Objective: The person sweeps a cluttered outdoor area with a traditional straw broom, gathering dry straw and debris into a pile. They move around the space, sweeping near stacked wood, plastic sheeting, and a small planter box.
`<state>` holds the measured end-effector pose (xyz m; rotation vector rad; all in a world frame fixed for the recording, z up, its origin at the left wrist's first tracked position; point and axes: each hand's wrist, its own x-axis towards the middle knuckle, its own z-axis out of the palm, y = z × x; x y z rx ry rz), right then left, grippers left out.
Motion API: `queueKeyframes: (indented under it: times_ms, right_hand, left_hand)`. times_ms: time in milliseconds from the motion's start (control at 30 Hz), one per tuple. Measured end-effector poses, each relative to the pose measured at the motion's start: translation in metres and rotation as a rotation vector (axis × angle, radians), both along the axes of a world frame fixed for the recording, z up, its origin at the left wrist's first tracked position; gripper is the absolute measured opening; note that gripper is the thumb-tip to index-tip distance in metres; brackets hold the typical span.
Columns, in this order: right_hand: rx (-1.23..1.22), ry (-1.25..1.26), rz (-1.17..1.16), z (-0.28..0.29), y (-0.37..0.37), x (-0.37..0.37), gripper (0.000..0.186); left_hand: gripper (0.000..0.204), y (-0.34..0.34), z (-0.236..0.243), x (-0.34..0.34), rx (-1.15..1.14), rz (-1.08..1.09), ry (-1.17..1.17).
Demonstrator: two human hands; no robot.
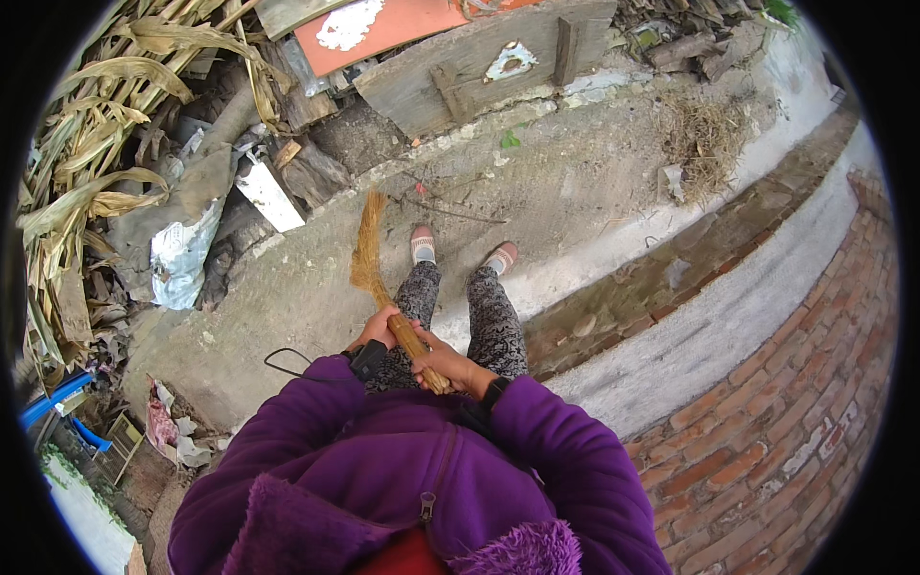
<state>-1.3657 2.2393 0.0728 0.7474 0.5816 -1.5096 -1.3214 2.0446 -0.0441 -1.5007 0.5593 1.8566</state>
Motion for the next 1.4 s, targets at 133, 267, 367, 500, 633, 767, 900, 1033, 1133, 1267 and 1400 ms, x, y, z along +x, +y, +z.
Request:
queueKeyframes:
  times_ms: [133, 267, 367, 500, 633, 767, 900, 1033, 1133, 1267, 1400]
  right_hand:
    - [0.031, 0.064, 0.123, -0.065, -0.013, -0.012, 0.075]
    - [0.122, 0.188, 0.075, -0.095, 0.018, -0.016, 0.071]
    - [0.235, 0.096, -0.145, -0.094, 0.067, -0.012, 0.075]
    - [0.339, 0.054, -0.329, -0.067, 0.134, 0.004, 0.078]
    - [0.515, 0.262, -0.312, -0.037, 0.175, 0.031, 0.081]
    - [0.778, 0.507, -0.113, -0.018, 0.192, 0.066, 0.084]
    - [0.733, 0.517, -0.030, -0.027, 0.189, 0.068, 0.083]
    - [0.487, 0.236, -0.097, -0.065, 0.182, 0.044, 0.074]
    - [0.478, 0.211, -0.170, -0.088, 0.205, 0.021, 0.072]
    - [0.550, 0.167, -0.383, -0.075, 0.279, -0.006, 0.076]
    - [0.767, 0.289, -0.466, -0.065, 0.321, -0.035, 0.076]
  left_hand:
    - [0.023, 0.009, -0.033, 0.003, -0.053, 0.021, -0.056]
    - [0.026, 0.055, -0.064, -0.009, -0.027, -0.246, 0.036]
    - [0.028, 0.110, -0.082, -0.026, -0.015, -0.452, 0.091]
    - [0.022, 0.190, -0.072, -0.033, 0.188, -0.442, 0.067]
    - [0.034, 0.258, -0.039, -0.030, 0.023, -0.386, 0.308]
    - [0.053, 0.262, -0.005, -0.032, 0.288, -0.582, 0.219]
    - [0.047, 0.240, 0.006, -0.030, 0.283, -0.671, 0.105]
    - [0.030, 0.229, -0.015, -0.035, 0.192, -0.599, -0.083]
    - [0.026, 0.249, -0.036, -0.049, 0.204, -0.624, -0.029]
    - [0.029, 0.320, -0.047, -0.085, 0.385, -0.660, 0.214]
    - [0.030, 0.379, -0.034, -0.128, 0.485, -0.815, 0.420]
